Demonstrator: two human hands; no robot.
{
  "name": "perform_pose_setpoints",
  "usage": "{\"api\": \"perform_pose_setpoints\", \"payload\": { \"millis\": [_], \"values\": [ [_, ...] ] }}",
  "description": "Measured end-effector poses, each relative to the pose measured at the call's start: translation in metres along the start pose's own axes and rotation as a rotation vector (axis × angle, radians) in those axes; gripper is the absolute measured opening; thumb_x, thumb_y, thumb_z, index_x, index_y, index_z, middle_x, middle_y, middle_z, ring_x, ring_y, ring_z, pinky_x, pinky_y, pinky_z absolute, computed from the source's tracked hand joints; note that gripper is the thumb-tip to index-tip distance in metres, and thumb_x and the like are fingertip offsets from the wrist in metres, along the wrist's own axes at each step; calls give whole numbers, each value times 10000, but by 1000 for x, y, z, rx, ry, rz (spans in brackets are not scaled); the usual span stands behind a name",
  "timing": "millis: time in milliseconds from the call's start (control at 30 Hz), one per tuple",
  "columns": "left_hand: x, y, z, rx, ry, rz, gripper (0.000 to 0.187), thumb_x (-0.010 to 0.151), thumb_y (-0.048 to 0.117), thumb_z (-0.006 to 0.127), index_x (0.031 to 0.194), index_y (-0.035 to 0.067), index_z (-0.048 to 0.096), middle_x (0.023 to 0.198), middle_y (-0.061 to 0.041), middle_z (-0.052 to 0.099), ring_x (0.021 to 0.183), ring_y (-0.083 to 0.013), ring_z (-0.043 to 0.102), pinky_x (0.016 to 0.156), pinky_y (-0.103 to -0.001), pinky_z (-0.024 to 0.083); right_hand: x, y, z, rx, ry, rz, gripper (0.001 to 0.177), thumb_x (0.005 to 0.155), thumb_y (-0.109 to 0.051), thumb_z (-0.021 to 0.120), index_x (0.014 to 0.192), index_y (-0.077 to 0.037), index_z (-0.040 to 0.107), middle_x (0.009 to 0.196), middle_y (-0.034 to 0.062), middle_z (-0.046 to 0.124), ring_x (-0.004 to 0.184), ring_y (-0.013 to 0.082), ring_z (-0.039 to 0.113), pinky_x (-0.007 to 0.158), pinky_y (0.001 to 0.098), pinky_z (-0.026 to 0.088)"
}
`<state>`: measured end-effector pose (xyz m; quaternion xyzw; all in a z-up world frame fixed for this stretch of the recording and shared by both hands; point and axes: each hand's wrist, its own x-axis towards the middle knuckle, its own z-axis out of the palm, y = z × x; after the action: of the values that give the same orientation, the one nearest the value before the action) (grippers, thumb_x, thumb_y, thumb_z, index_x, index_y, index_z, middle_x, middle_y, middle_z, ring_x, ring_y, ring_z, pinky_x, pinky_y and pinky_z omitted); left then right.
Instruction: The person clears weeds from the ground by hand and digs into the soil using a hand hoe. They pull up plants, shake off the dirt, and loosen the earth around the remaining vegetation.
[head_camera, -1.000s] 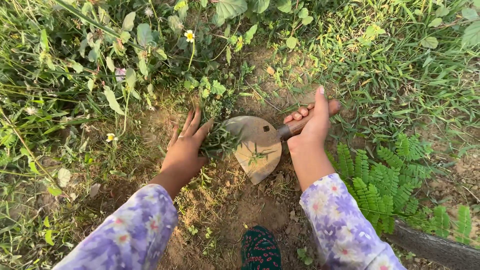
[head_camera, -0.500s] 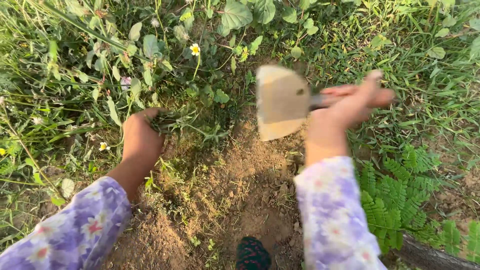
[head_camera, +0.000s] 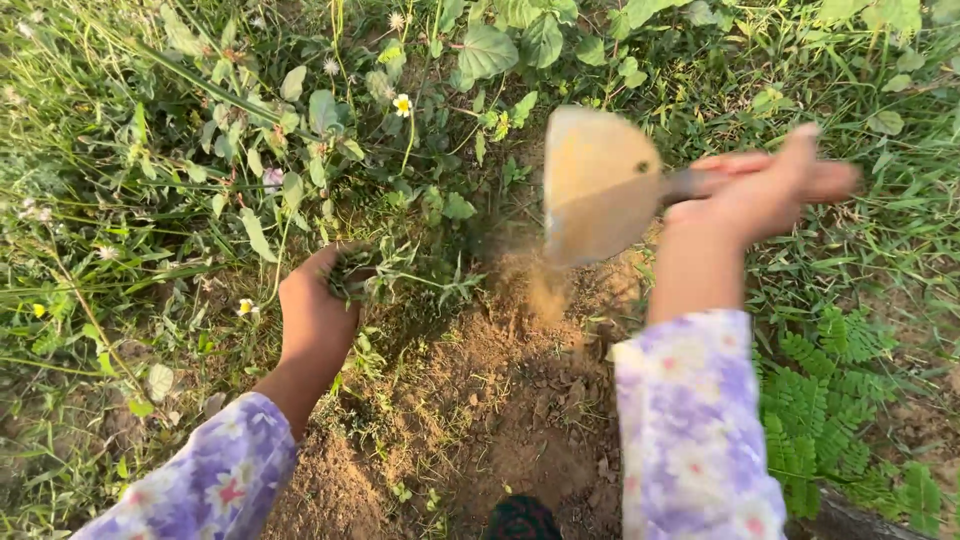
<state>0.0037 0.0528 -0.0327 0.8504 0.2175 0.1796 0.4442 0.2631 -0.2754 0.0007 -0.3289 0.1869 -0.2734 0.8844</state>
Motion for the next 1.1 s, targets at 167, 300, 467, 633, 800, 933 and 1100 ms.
{"api": "perform_pose_setpoints", "payload": {
  "millis": [167, 300, 467, 633, 800, 933, 1100],
  "values": [
    [-7, -1, 6, 34, -35, 38, 428, 800, -112, 676, 1180, 78, 726, 1031, -117, 776, 933, -192, 759, 800, -325, 577, -93, 83, -16, -247, 22, 412, 260, 909, -192, 720, 953, -71, 494, 603, 18, 453, 427, 142, 444, 399, 321, 454],
    [-12, 9, 10, 70, -140, -6, 475, 767, -113, 692, 1187, 104, 738, 997, -116, 782, 871, -207, 753, 778, -329, 578, -81, 22, 9, -283, -174, 309, 256, 900, -204, 706, 884, -127, 461, 539, -38, 408, 403, 119, 418, 375, 329, 454],
    [-9, -1, 13, 45, -101, 61, 488, 761, -117, 693, 1211, 71, 697, 1038, -124, 766, 923, -214, 752, 804, -337, 576, 11, -35, -7, 13, -135, 217, 331, 961, -275, 728, 830, -134, 458, 604, -29, 505, 505, 119, 503, 549, 318, 474],
    [0, 10, 11, 70, -67, 95, 511, 711, -121, 701, 1183, 75, 707, 1032, -130, 750, 886, -240, 741, 784, -354, 583, -87, 60, -3, -422, 107, 467, 299, 984, -496, 326, 1077, -266, 492, 708, -51, 665, 490, 235, 579, 494, 385, 505],
    [-10, 7, 28, 59, -153, -9, 491, 745, -115, 710, 1185, 101, 717, 1022, -115, 758, 875, -213, 737, 768, -342, 579, -94, 32, -13, -400, -163, 294, 321, 875, -169, 703, 1126, -173, 503, 583, -20, 478, 462, 129, 482, 449, 362, 478],
    [-9, 11, 33, -56, -187, -114, 509, 797, -150, 627, 1224, 114, 713, 982, -112, 770, 841, -219, 722, 739, -336, 599, -6, -22, -10, -217, -209, 205, 248, 953, -225, 703, 936, -106, 486, 598, -24, 467, 502, 148, 506, 526, 395, 555],
    [2, 28, 30, -28, -90, 41, 494, 756, -139, 653, 1191, 88, 708, 1033, -124, 776, 890, -201, 755, 766, -342, 592, -7, 27, -6, -539, 48, 217, 354, 1014, -403, 553, 968, -63, 639, 602, 99, 662, 565, 115, 720, 632, 177, 527]
  ]
}}
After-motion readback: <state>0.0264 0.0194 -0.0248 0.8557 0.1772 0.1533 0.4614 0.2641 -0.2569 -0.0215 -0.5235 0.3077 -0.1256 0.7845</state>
